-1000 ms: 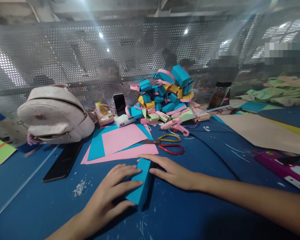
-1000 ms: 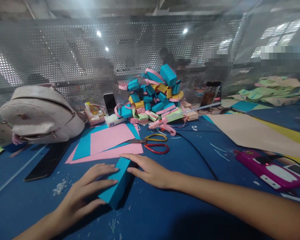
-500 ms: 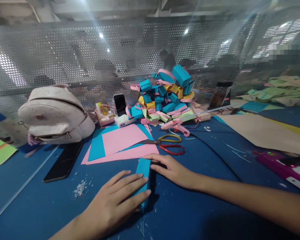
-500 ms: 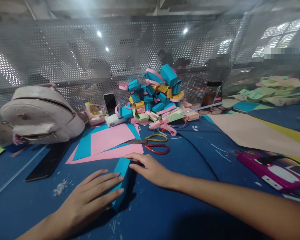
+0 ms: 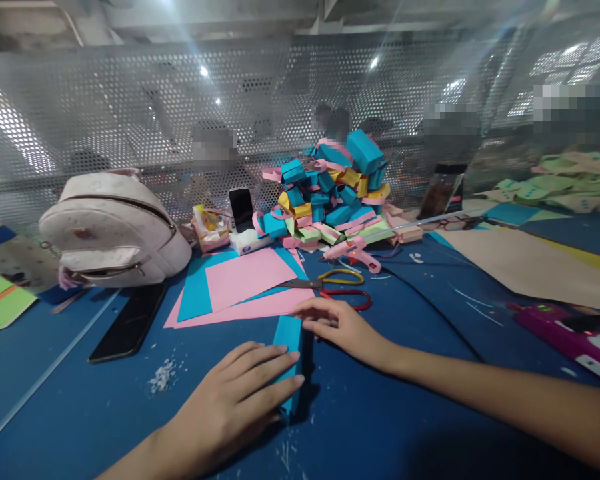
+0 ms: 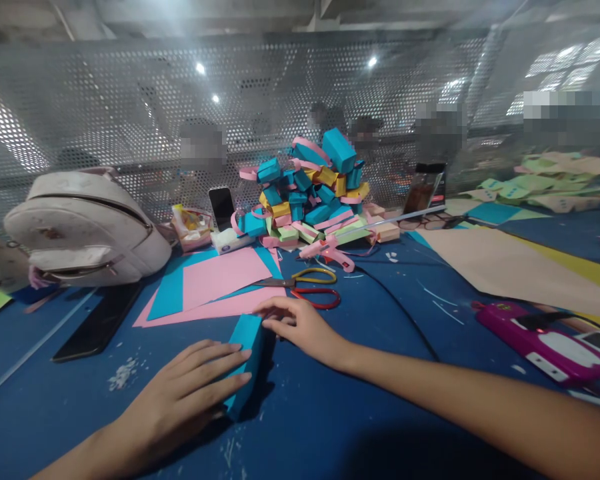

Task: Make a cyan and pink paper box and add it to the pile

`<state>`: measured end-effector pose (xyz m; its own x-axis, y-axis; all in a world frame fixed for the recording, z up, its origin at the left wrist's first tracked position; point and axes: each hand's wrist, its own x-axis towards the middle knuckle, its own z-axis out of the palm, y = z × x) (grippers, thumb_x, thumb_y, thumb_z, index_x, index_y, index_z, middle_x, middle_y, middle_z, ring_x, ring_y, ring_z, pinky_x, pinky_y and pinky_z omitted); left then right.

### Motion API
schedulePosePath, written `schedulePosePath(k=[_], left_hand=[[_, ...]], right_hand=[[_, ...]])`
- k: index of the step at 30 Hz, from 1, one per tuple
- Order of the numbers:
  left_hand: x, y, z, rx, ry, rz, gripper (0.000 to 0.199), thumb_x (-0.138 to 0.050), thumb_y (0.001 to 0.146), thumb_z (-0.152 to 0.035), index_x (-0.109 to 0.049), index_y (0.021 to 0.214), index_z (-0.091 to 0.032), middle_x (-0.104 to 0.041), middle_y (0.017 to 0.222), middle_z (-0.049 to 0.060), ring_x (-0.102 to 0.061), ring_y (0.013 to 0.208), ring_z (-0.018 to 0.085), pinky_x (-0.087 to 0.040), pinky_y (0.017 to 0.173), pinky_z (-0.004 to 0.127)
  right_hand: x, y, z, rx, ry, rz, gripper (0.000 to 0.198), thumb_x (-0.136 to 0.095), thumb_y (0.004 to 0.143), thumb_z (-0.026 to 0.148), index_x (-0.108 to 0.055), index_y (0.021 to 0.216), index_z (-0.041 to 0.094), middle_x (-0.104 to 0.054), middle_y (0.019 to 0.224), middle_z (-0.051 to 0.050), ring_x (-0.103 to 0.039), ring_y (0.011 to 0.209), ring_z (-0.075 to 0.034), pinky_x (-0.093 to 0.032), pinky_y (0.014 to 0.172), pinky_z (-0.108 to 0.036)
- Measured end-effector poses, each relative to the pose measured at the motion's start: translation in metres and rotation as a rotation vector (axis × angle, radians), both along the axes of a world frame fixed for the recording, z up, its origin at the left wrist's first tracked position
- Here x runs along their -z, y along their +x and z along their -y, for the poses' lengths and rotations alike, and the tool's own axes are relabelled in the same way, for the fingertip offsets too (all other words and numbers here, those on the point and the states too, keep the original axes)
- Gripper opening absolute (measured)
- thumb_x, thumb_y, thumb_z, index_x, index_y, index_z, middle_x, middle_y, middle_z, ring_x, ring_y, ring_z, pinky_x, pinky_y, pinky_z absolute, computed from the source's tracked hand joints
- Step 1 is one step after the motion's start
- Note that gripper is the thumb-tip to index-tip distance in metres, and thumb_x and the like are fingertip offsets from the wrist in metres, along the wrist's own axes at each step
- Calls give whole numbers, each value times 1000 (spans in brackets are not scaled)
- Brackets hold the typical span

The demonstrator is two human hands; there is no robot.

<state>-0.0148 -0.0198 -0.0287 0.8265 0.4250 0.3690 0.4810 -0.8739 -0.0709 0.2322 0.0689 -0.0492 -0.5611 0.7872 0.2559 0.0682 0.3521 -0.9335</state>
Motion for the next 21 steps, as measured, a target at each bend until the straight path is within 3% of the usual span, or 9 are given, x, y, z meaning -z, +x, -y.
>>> schedulePosePath(k=[3, 6, 9, 12, 14, 18, 21], left_hand=[[0, 1, 0, -23, -89, 36, 41, -47, 99, -28, -43, 137, -16, -55, 137, 14, -46, 130, 25, -43, 105, 47], [-2, 3, 2, -48, -176, 111, 30, -50, 97, -32, -50, 122, -15, -57, 133, 16, -48, 127, 24, -42, 104, 45], [-5, 4, 6, -26, -103, 239, 14, -53, 96, -28, -55, 105, -17, -66, 112, 12, -59, 104, 21, -48, 93, 38], [-9, 3, 12, 24, 76, 292, 7, -54, 94, -17, -61, 93, -19, -65, 81, 2, -58, 73, 15, -46, 78, 33], [-12, 2, 16, 63, 155, 269, 9, -55, 94, -16, -62, 90, -18, -61, 70, -1, -53, 62, 12, -44, 70, 31], [-16, 3, 16, 55, 217, 286, 25, -45, 100, -26, -64, 88, -15, -58, 62, -1, -49, 56, 12, -40, 61, 31], [-16, 2, 12, -2, 218, 318, 32, -40, 102, -31, -66, 90, -17, -62, 70, 2, -54, 64, 15, -43, 66, 33]], right_hand=[[-6, 2, 5, -11, 199, 22, 37, -60, 89, 20, -58, 126, 26, -62, 123, -7, -61, 104, -20, -54, 76, -31], [-10, 4, 8, -81, 402, 95, 33, -58, 92, 18, -61, 123, 28, -57, 129, -6, -54, 117, -21, -50, 92, -37], [-10, 6, 9, -140, 516, 134, 30, -58, 92, 18, -64, 121, 28, -57, 128, -7, -53, 120, -20, -42, 103, -38], [-8, 6, 9, -140, 550, 148, 32, -58, 93, 18, -63, 123, 27, -56, 129, -7, -53, 120, -20, -43, 102, -36], [-8, 6, 9, -133, 553, 152, 31, -57, 93, 18, -63, 122, 27, -57, 129, -7, -54, 119, -20, -44, 101, -36], [-10, 7, 10, -140, 545, 156, 30, -57, 93, 19, -62, 122, 27, -57, 128, -8, -54, 120, -20, -44, 101, -38], [-13, 7, 11, -134, 512, 162, 27, -58, 92, 19, -61, 118, 26, -57, 129, -8, -53, 121, -21, -45, 100, -38]])
